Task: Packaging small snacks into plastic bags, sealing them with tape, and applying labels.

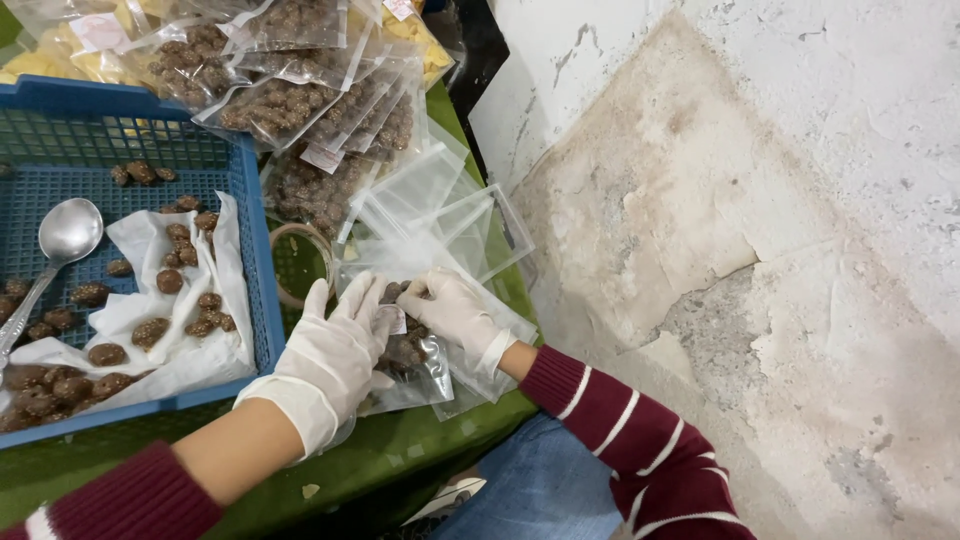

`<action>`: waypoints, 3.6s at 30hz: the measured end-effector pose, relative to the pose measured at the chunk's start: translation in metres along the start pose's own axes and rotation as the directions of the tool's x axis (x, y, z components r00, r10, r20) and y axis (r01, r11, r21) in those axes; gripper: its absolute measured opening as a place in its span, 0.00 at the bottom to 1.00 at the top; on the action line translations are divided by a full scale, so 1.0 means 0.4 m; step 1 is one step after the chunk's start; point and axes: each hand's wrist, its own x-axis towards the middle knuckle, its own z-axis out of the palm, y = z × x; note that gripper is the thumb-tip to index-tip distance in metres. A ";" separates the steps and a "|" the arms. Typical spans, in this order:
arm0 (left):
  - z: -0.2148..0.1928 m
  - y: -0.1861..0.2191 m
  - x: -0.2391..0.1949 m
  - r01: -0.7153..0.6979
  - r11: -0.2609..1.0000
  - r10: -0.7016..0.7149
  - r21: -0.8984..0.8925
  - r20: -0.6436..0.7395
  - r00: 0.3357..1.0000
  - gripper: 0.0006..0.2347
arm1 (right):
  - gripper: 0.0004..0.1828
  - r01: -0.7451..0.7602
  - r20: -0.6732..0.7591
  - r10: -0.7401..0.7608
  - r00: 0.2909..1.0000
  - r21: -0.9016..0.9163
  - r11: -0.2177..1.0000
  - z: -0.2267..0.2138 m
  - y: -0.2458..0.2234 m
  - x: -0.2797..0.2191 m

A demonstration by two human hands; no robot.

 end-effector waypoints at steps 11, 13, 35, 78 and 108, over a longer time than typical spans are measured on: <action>-0.024 0.001 0.002 -0.010 1.000 0.012 -0.017 0.090 0.996 0.28 | 0.15 -0.086 0.008 0.086 0.996 -0.029 0.996 -0.055 -0.048 -0.009; -0.027 0.001 0.001 -0.012 0.999 0.014 -0.029 0.096 0.995 0.28 | 0.15 -0.060 -0.030 0.059 0.998 -0.036 0.998 -0.089 -0.086 -0.031; -0.070 -0.281 -0.120 0.335 0.927 -0.363 -0.170 -0.639 0.678 0.30 | 0.26 0.433 0.133 -0.421 0.897 -0.450 0.781 0.032 -0.271 0.160; 0.094 -0.329 -0.010 0.319 0.807 -0.424 -0.496 -0.112 0.899 0.44 | 0.09 0.825 -0.498 -0.658 0.565 0.338 0.453 -0.183 -0.428 -0.074; -0.065 -0.134 -0.028 -0.355 -0.259 -0.513 -0.898 -0.184 0.838 0.11 | 0.05 0.786 -0.586 -0.580 0.566 0.172 0.594 -0.234 -0.246 -0.210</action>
